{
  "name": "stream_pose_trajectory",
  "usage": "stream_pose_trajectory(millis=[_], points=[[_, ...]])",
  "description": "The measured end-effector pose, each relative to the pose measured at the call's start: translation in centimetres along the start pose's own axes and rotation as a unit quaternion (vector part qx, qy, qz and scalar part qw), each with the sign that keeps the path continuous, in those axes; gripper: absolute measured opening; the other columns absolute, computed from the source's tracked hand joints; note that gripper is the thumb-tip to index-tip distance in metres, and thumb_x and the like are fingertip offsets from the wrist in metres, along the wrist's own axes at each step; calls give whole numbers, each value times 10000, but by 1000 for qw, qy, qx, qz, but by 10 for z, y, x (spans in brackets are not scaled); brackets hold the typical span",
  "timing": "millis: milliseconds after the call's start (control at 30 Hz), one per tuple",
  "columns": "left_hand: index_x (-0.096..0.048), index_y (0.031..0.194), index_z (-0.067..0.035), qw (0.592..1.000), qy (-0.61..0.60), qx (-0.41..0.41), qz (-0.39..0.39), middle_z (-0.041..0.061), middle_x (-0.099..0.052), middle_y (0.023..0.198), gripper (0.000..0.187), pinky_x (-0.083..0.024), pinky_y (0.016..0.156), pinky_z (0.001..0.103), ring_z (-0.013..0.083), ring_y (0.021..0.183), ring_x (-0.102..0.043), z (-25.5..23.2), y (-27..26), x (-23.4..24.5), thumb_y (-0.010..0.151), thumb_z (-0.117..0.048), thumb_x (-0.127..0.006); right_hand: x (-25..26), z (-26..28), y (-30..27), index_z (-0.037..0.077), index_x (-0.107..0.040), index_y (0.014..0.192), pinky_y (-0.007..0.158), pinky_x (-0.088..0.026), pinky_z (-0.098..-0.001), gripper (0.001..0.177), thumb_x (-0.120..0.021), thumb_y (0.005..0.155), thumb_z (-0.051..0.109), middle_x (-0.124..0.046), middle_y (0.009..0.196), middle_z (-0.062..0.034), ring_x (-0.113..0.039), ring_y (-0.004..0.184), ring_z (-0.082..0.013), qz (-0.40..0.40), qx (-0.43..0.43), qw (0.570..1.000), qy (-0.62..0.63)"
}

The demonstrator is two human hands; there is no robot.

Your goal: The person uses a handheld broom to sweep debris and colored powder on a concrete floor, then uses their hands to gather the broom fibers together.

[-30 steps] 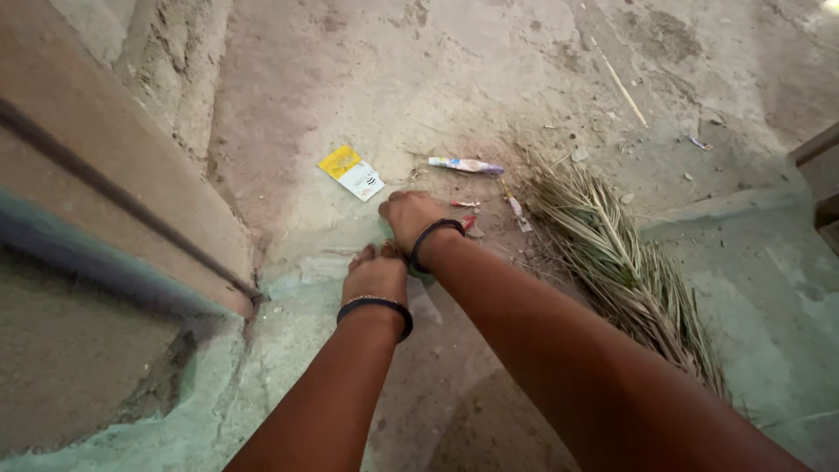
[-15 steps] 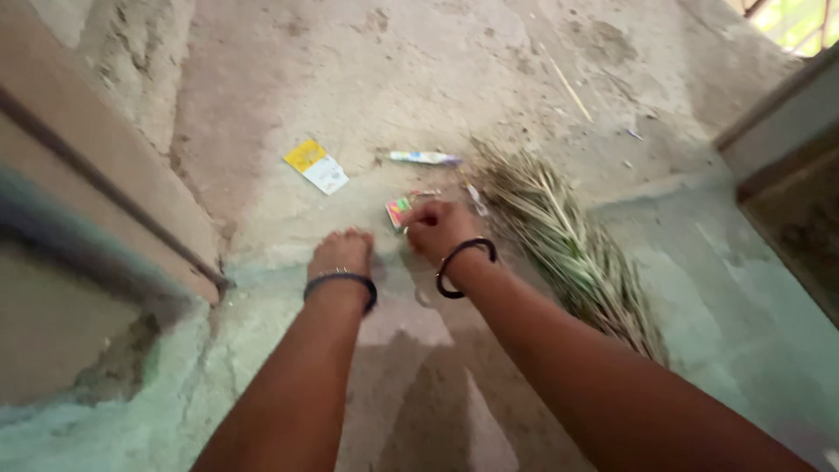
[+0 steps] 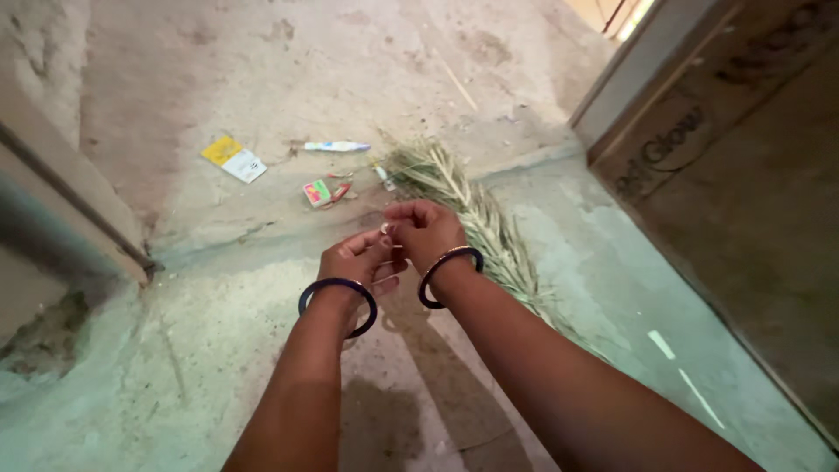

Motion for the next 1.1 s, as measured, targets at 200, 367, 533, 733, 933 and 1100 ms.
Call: stream_pose_trajectory(millis=[200,367,533,733,933,1100], points=[[-705,1245,-70,1000,-29,-7,-1,44,-768,1024,307,-603,758,296,176,896,-754,-12,-25,0,942,-80,-659,-10,58,-36,-10,-730,992,557,-619,-316,130,-683,871,4,-757,789,-97,-735,631,-157,8,57,990,-129],[-715,1165,-38,988,-149,-2,-31,60,-747,1031,204,-578,758,294,186,898,-724,24,-10,14,977,-115,-701,-23,84,-61,52,-771,977,649,-618,-368,174,-698,819,57,-787,830,-134,-762,718,-230,0,130,938,-322],[-682,1144,-65,976,-216,29,5,71,-737,1066,219,-610,788,357,228,956,-723,46,-9,-29,936,-58,-615,18,117,-86,135,-750,987,760,-570,-415,218,-746,809,260,-772,931,-99,-738,863,-303,-38,79,854,-513],[-619,1074,-86,951,-292,78,-60,98,-690,1066,170,-580,843,411,290,988,-691,49,-16,-31,916,-98,-679,112,83,-104,143,-730,1079,868,-572,-406,282,-727,846,303,-759,1021,-110,-726,972,-306,-33,2,811,-584],[-655,1053,-48,980,-86,-83,-158,89,-721,962,179,-586,697,333,229,812,-740,-27,-52,67,885,-90,-700,172,-51,-137,223,-337,1542,1154,-359,-562,871,-768,855,543,-311,1624,-86,-342,1459,-386,-2,-279,698,-660],[-687,1038,-6,951,94,-186,-228,91,-723,861,159,-558,615,277,171,728,-681,-36,-110,127,951,-138,-703,213,-103,-186,311,-323,1540,1097,-438,-560,900,-792,810,549,-372,1543,-148,-455,1383,-422,-63,-363,716,-594]])
Point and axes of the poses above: each hand's wrist, its own y-axis towards the middle knuckle, its own x-axis out of the back of the hand, z = x × y, the point moved 7 cm from there along y, towards the middle knuckle
